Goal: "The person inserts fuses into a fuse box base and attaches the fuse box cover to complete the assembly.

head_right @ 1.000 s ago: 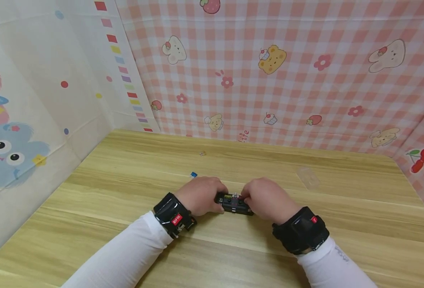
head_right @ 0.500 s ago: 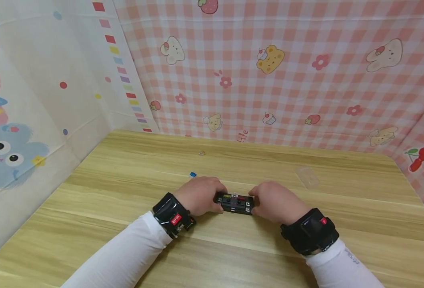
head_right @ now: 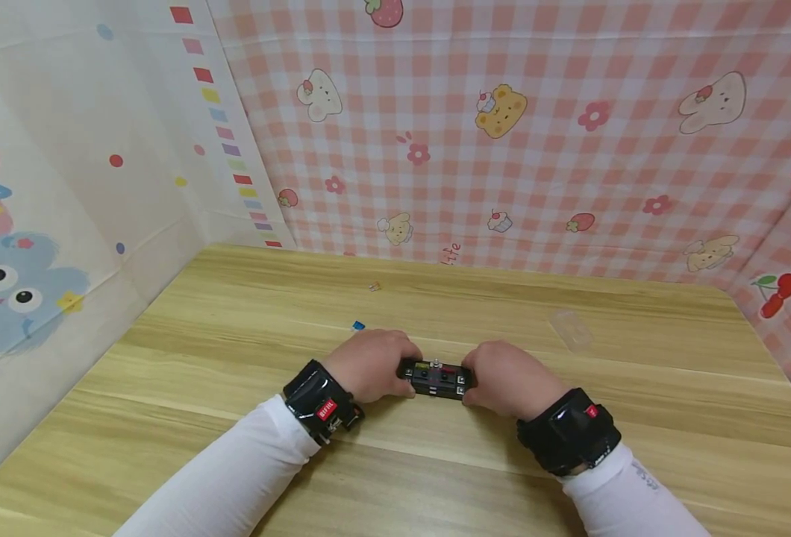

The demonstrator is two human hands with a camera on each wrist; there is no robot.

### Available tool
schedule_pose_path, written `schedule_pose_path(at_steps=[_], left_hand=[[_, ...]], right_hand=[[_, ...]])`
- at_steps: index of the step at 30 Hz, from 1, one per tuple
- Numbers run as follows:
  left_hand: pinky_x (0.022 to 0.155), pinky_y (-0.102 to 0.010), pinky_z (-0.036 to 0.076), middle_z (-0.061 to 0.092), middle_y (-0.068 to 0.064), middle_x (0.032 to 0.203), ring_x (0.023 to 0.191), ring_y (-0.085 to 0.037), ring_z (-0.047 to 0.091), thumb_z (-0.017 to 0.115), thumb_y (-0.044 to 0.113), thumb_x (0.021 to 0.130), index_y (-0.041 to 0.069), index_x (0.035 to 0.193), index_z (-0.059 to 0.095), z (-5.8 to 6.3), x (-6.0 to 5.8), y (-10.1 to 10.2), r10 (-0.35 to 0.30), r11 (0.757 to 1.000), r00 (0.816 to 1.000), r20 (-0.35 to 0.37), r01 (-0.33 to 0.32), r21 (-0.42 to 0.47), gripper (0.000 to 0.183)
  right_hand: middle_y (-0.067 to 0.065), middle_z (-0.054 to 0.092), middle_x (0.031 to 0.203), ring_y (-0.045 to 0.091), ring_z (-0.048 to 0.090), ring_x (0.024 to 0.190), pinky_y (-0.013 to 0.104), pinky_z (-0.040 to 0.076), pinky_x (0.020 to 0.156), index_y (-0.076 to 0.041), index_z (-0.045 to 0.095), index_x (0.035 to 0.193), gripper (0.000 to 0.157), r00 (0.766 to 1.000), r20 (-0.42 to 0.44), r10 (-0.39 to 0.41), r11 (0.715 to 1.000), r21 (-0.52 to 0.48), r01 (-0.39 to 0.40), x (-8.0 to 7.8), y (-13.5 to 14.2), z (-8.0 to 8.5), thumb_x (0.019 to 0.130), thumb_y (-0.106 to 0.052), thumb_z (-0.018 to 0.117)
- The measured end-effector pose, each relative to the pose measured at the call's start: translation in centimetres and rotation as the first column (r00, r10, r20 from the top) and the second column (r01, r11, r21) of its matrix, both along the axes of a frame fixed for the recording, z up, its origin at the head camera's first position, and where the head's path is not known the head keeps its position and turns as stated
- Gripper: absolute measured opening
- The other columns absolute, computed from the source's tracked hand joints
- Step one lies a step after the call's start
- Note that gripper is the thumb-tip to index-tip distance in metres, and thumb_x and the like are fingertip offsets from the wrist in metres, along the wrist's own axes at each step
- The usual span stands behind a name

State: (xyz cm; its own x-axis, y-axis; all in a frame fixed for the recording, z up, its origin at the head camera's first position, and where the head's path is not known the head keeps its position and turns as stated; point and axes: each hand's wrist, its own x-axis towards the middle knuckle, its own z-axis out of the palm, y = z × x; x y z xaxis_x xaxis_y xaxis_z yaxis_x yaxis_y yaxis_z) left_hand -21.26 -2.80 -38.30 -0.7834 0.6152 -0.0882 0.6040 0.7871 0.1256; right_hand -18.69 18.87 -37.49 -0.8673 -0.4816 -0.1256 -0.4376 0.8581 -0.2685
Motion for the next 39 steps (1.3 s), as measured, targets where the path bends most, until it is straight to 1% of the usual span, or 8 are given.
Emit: schedule_pose_path(at_steps=[13, 19, 22, 25, 28, 31, 33, 39], left_hand=[[0.079, -0.034, 0.043, 0.061, 0.008, 0.103, 0.083, -0.009, 0.05, 0.075, 0.05, 0.073, 0.026, 0.115, 0.066, 0.0, 0.1, 0.0, 0.0, 1.0, 1.0, -0.013, 0.0, -0.01, 0.049], [0.081, -0.033, 0.045, 0.061, 0.006, 0.11, 0.09, -0.01, 0.052, 0.068, 0.057, 0.077, 0.022, 0.12, 0.063, 0.5, -0.3, -0.8, 0.015, 0.999, 0.998, 0.063, -0.018, 0.048, 0.055], [0.088, -0.036, 0.045, 0.061, 0.002, 0.118, 0.101, -0.013, 0.053, 0.06, 0.055, 0.085, 0.019, 0.122, 0.062, 0.9, -1.1, -2.0, 0.058, 0.991, 0.994, 0.088, -0.068, 0.116, 0.051], [0.092, -0.04, 0.043, 0.06, 0.0, 0.121, 0.108, -0.017, 0.051, 0.056, 0.045, 0.091, 0.018, 0.122, 0.061, 1.2, -2.2, -3.6, 0.139, 0.975, 0.989, 0.054, -0.146, 0.166, 0.041], [0.091, -0.04, 0.044, 0.062, -0.001, 0.118, 0.107, -0.018, 0.052, 0.056, 0.032, 0.094, 0.017, 0.119, 0.063, 1.4, -3.2, -5.1, 0.255, 0.946, 0.967, 0.009, -0.251, 0.202, 0.03], [0.092, -0.041, 0.044, 0.061, -0.001, 0.119, 0.109, -0.019, 0.052, 0.056, 0.024, 0.094, 0.017, 0.119, 0.063, 1.5, -4.0, -6.3, 0.341, 0.921, 0.94, -0.02, -0.33, 0.206, 0.027], [0.092, -0.042, 0.043, 0.061, -0.002, 0.12, 0.11, -0.02, 0.051, 0.055, 0.023, 0.094, 0.016, 0.12, 0.063, 1.4, -4.3, -6.8, 0.369, 0.911, 0.929, -0.012, -0.359, 0.203, 0.028], [0.089, -0.041, 0.046, 0.062, -0.001, 0.118, 0.106, -0.019, 0.053, 0.058, 0.024, 0.093, 0.017, 0.119, 0.063, 0.6, -4.6, -6.9, 0.386, 0.909, 0.922, 0.031, -0.386, 0.158, 0.028]], right_hand=[[-0.007, 0.054, 0.068, 0.012, 0.045, 0.062, 0.032, 0.041, 0.061, -0.02, 0.068, 0.079, 0.013, 1.0, -0.011, 0.012, 1.0, -0.002, -0.012, 0.1, -0.1, -0.2, 0.072, -0.022, 0.078], [-0.006, 0.053, 0.069, 0.012, 0.045, 0.062, 0.031, 0.041, 0.06, -0.019, 0.067, 0.079, 0.013, 1.0, -0.017, 0.008, 1.0, 0.011, -0.008, 0.2, -0.1, -0.1, 0.072, -0.023, 0.077], [-0.005, 0.053, 0.068, 0.013, 0.045, 0.061, 0.031, 0.04, 0.059, -0.018, 0.066, 0.078, 0.013, 1.0, -0.025, 0.011, 1.0, 0.011, -0.01, 0.2, -0.1, -0.1, 0.072, -0.023, 0.077], [-0.006, 0.052, 0.067, 0.013, 0.044, 0.061, 0.031, 0.04, 0.058, -0.018, 0.066, 0.077, 0.014, 0.999, -0.035, 0.012, 1.0, 0.006, -0.012, 0.2, -0.1, -0.2, 0.071, -0.022, 0.077], [-0.006, 0.052, 0.066, 0.013, 0.044, 0.061, 0.031, 0.04, 0.057, -0.018, 0.065, 0.076, 0.013, 0.999, -0.041, 0.019, 1.0, 0.001, -0.019, 0.1, 0.0, -0.3, 0.07, -0.022, 0.077], [-0.006, 0.052, 0.066, 0.013, 0.044, 0.061, 0.031, 0.04, 0.057, -0.019, 0.065, 0.075, 0.013, 0.999, -0.038, 0.02, 1.0, -0.001, -0.02, 0.1, 0.0, -0.4, 0.07, -0.022, 0.077], [-0.006, 0.052, 0.066, 0.013, 0.044, 0.061, 0.031, 0.04, 0.058, -0.019, 0.065, 0.074, 0.013, 0.999, -0.036, 0.02, 1.0, 0.0, -0.02, 0.1, 0.0, -0.4, 0.071, -0.021, 0.077], [-0.006, 0.052, 0.066, 0.013, 0.044, 0.061, 0.031, 0.04, 0.058, -0.018, 0.065, 0.075, 0.013, 1.0, -0.023, 0.012, 1.0, -0.001, -0.012, 0.1, -0.1, -0.2, 0.071, -0.021, 0.077]])
